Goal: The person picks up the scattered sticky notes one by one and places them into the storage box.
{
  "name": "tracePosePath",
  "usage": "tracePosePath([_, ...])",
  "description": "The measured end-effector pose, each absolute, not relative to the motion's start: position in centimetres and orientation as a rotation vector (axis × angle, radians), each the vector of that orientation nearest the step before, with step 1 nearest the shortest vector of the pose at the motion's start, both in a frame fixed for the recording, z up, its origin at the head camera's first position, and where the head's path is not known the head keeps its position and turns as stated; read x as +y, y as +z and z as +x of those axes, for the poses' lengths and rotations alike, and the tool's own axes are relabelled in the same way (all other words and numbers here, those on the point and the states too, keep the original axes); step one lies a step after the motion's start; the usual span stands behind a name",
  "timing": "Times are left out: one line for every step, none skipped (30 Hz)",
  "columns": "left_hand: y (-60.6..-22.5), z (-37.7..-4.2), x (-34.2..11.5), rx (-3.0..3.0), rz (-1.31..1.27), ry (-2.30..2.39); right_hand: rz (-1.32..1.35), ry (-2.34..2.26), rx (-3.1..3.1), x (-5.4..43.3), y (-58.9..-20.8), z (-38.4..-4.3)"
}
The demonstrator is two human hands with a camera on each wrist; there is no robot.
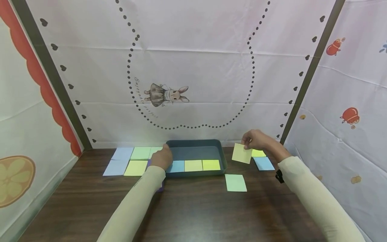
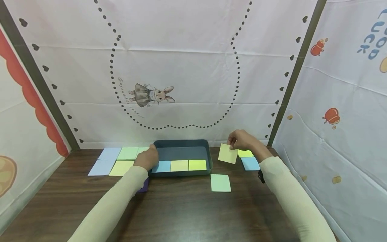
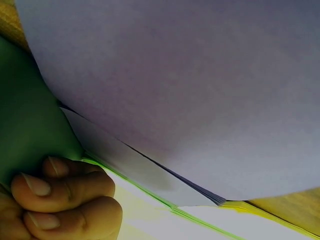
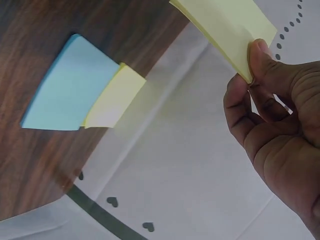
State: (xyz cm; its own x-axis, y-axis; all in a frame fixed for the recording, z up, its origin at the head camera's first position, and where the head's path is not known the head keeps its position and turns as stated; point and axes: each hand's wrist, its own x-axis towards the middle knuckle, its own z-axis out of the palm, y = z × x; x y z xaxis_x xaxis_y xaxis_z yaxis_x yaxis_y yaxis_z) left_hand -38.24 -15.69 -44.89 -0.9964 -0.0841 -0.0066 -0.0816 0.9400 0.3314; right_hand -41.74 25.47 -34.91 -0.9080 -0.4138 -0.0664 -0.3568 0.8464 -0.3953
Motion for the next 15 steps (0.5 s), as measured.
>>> tracePosePath([-44.8,-38.1,-15.7,-3.085,0.133,-0.53,-0.61,-0.574,2.878,25.3,-34.8,-41.8])
tracePosePath([-44.8,-38.1,-15.7,-3.085,0.135,-0.532,-0.623,-0.574,2.885,25.1,-34.6,-41.9])
tracePosePath([-44.7,-38.1,-15.7,-3.085,0.135,-0.528,-0.621,-0.584,2.887,24.9,-34.5,-41.9])
tracePosePath([-44.7,-38.1,-15.7,-3.088,0.137,-0.528,-0.616,-0.594,2.889,24.6,-34.3,-42.0])
tracePosePath([-44.7,-38.1,-15.7,-3.09,0.143,-0.522,-0.61,-0.602,2.894,24.4,-34.2,-42.1])
tracePosePath([-44.6,-38.1,-15.7,-3.089,0.148,-0.522,-0.607,-0.608,2.896,24.1,-34.1,-42.2])
tracePosePath([-44.6,-38.2,-15.7,-3.09,0.151,-0.52,-0.607,-0.613,2.9,23.8,-34.0,-42.3])
tracePosePath([-44.6,-38.3,-15.7,-3.091,0.151,-0.515,-0.61,-0.617,2.903,23.5,-33.9,-42.3])
tracePosePath([-44.6,-38.4,-15.7,-3.09,0.153,-0.512,-0.615,-0.618,2.905,23.3,-33.7,-42.3])
tracePosePath([-45.2,-38.9,-15.9,-3.075,0.144,-0.496,-0.623,-0.616,2.91,23.0,-33.6,-42.3])
tracePosePath([-45.3,-38.9,-15.8,-3.073,0.146,-0.499,-0.64,-0.613,2.913,22.8,-33.6,-42.3])
tracePosePath([-45.4,-39.1,-15.9,-3.072,0.149,-0.505,-0.656,-0.613,2.918,22.6,-33.5,-42.2])
tracePosePath([-45.5,-39.2,-15.9,-3.072,0.144,-0.507,-0.67,-0.608,2.926,22.3,-33.4,-42.2])
tracePosePath([-45.6,-39.3,-15.9,-3.07,0.145,-0.516,-0.69,-0.6,2.933,22.1,-33.4,-42.2])
tracePosePath([-46.3,-39.7,-16.1,-3.057,0.133,-0.506,-0.707,-0.594,2.941,21.9,-33.4,-42.2])
